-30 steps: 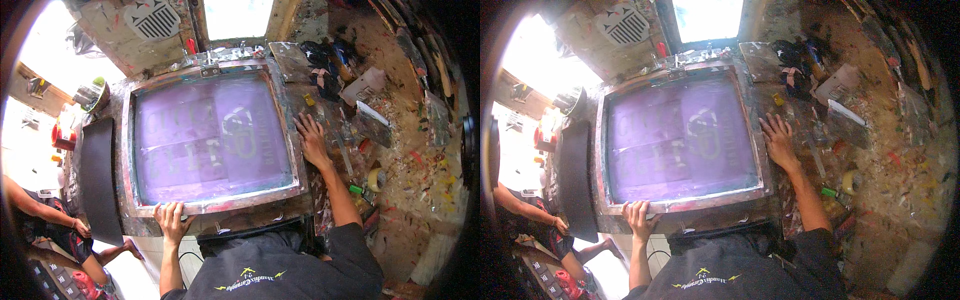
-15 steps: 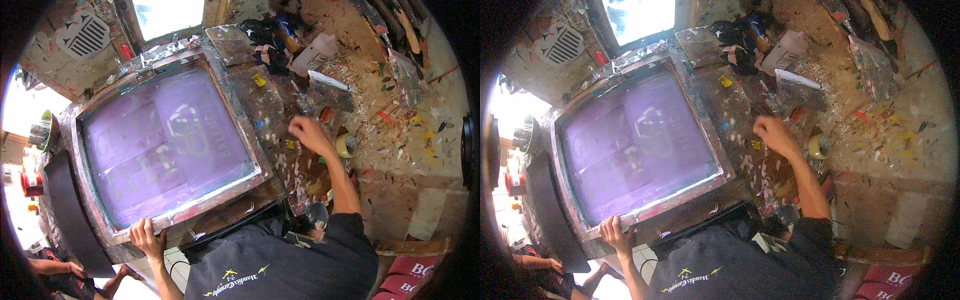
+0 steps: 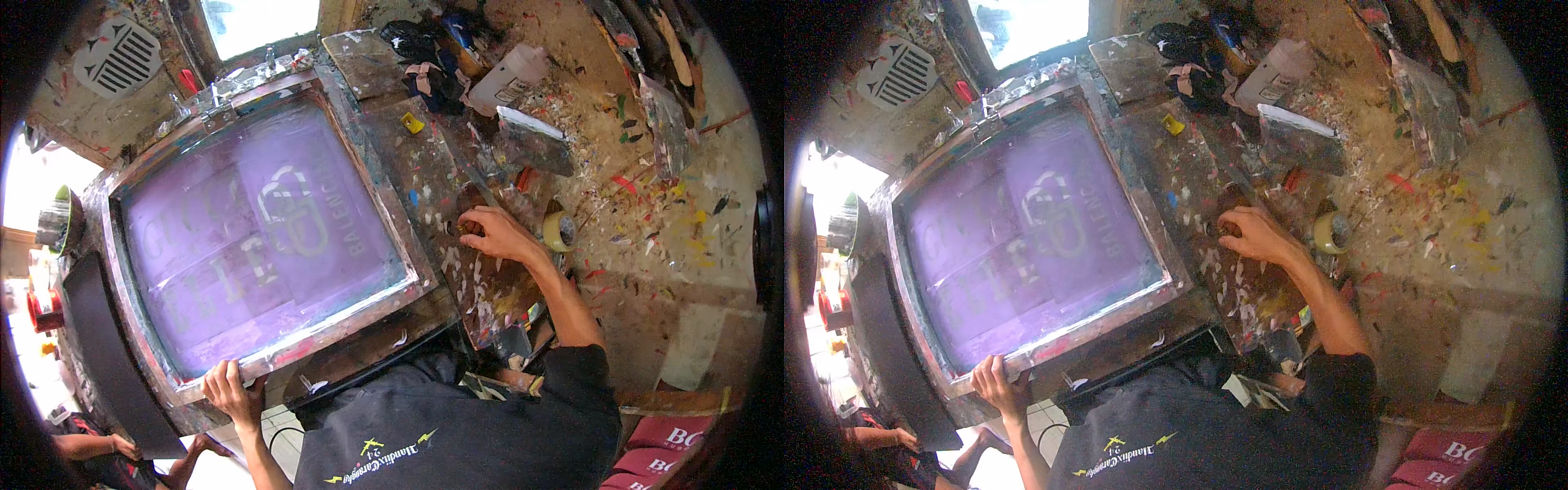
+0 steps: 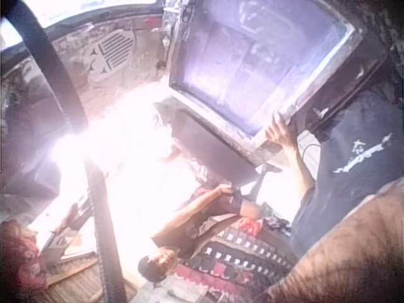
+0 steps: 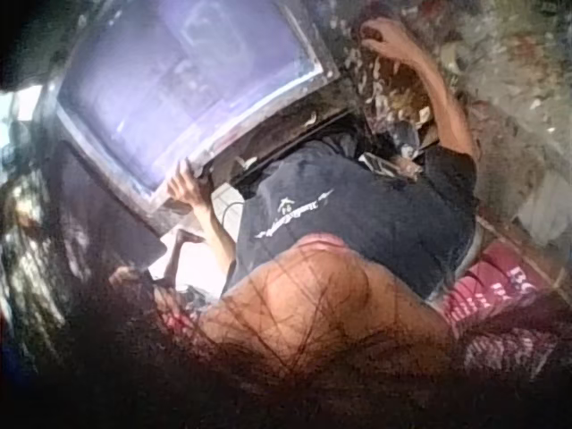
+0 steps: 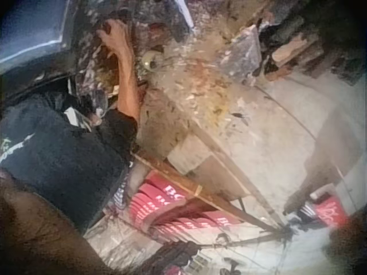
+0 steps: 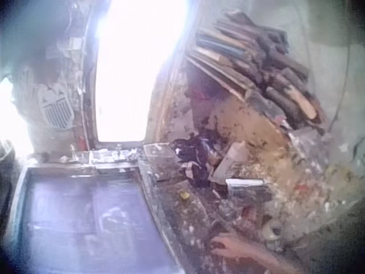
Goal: The person applies masking tape to the edges of a screen printing frame, then uses a squeegee to spread white ink across the screen. They place a black fabric with a logo on the table and smooth it out.
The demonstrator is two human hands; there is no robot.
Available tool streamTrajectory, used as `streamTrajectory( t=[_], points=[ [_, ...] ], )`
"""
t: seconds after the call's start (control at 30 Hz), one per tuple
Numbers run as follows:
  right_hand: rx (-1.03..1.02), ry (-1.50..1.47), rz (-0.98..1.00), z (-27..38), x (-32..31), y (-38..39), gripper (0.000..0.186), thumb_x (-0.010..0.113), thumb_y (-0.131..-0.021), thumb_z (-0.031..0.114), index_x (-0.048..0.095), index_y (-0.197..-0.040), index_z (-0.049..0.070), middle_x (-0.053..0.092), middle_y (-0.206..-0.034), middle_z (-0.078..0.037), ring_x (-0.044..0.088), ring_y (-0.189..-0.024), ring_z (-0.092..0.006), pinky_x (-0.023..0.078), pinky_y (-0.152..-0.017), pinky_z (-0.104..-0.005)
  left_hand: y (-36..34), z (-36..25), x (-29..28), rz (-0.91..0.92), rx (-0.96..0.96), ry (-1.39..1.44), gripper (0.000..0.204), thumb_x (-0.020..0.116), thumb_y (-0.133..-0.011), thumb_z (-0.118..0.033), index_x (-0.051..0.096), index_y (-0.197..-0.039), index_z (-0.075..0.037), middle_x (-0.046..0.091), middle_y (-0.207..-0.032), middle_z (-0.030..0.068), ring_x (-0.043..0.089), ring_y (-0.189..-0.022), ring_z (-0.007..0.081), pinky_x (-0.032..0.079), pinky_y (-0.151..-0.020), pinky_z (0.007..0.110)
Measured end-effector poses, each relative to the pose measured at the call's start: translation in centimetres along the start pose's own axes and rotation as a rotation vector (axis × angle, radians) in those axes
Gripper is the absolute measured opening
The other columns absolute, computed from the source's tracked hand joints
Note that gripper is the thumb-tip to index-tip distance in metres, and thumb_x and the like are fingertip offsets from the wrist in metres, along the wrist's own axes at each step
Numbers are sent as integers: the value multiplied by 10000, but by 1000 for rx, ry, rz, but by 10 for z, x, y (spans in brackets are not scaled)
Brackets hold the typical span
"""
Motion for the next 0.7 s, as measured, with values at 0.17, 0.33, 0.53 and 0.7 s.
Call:
streamTrajectory(
  t=[0.17,0.33,0.53,0.7],
  points=[
    [71,-97,138,-20,-4,-7,190,715,-938,121,670,-1068,-9,690,-951,-103,670,-879,-220,522,-793,-388,0,-3,1,-9,7,-9,658,667,-876,-650,604,-1147,-54,619,-1082,133,586,-1031,338,398,-991,528],
    [272,-408,104,-44,-28,-1,173,712,-926,152,667,-993,-1,681,-843,-49,646,-813,-164,512,-735,-342,-2,-3,0,2,1,7,652,633,-902,-658,608,-1129,-47,624,-1071,139,595,-1022,337,402,-993,523],
    [254,-168,116,-38,-16,-4,223,705,-916,185,713,-1049,7,732,-916,-92,675,-833,-186,523,-769,-374,-1,-1,1,7,2,1,656,608,-917,-671,611,-1113,-44,630,-1058,138,605,-1019,334,405,-991,520],
    [275,-246,182,-60,-8,-14,230,706,-915,207,718,-1051,21,733,-921,-105,674,-865,-207,512,-787,-370,-4,-3,0,32,15,-3,541,654,-925,-554,598,-1126,-55,635,-1070,134,611,-1031,339,405,-992,523]
  ],
)
Point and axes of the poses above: each hand's wrist, its own y-axis away from the middle knuckle, its own x-axis out of the palm, z = x × y, the point moved 7 cm from there along -y, towards the middle knuckle
